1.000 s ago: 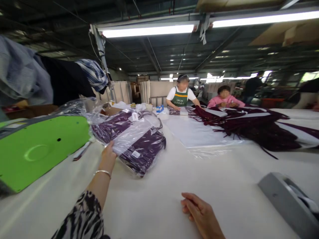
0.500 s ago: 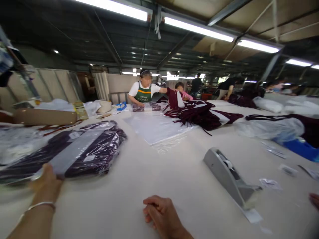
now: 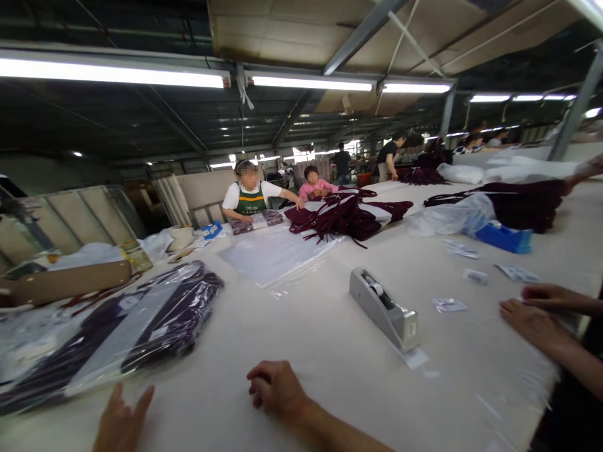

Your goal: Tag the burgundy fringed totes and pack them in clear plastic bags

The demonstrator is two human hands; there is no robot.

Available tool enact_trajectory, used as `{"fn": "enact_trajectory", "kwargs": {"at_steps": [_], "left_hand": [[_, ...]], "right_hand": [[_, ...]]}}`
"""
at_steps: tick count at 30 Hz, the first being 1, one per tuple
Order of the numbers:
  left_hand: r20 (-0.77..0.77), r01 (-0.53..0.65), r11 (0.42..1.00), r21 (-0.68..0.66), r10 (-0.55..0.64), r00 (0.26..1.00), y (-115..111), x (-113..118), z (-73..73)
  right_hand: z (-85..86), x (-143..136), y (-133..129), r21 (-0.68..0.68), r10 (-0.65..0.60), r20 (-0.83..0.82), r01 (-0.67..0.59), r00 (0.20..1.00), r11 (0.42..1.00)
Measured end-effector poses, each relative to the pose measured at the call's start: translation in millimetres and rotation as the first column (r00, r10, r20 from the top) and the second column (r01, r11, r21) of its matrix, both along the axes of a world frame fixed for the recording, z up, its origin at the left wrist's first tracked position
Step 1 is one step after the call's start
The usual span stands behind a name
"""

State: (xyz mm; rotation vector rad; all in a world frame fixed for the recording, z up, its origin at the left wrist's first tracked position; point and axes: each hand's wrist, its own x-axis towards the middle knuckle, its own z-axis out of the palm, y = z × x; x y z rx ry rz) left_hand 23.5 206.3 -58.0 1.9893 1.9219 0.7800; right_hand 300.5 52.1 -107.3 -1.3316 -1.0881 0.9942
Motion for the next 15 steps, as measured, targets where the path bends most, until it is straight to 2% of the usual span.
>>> {"fn": "enact_trajectory", "kwargs": {"at_steps": [2,4,6,7,9,11,13,15], "left_hand": [[-0.050,0.012,1.000,-0.003,-0.012,0.999,-30,21,-9.2],[-0.187,0.079,0.997,-0.006,-0.079,0.979,-64,49,-19.9],[-0.382,0.181,0.983,-0.011,-0.171,0.908,-97,79,-28.6],[-0.478,0.249,0.968,-0.021,-0.228,0.848,-112,92,-30.6],[-0.624,0.354,0.934,-0.041,-0.301,0.721,-136,111,-28.8],[-0.694,0.384,0.922,-0.055,-0.312,0.649,-150,120,-21.1],[-0.711,0.374,0.926,-0.046,-0.294,0.640,-154,121,-13.9],[-0.710,0.374,0.927,-0.024,-0.279,0.647,-152,118,-13.1]], "right_hand": [[8.5,0,-2,0.000,0.000,0.006,0.000,1.000,1.000],[24.6,3,-7,-0.087,0.052,-0.032,-0.055,0.998,0.995],[47.5,14,-13,-0.185,0.135,-0.037,-0.140,0.990,0.973],[60.8,24,-16,-0.208,0.170,-0.010,-0.169,0.985,0.963],[89.4,52,-21,-0.184,0.193,0.090,-0.174,0.977,0.967],[118.8,89,-22,-0.135,0.165,0.161,-0.144,0.973,0.980],[146.5,133,-19,-0.108,0.112,0.192,-0.092,0.975,0.990],[169.3,182,-12,-0.086,0.020,0.211,-0.002,0.977,0.996]]}}
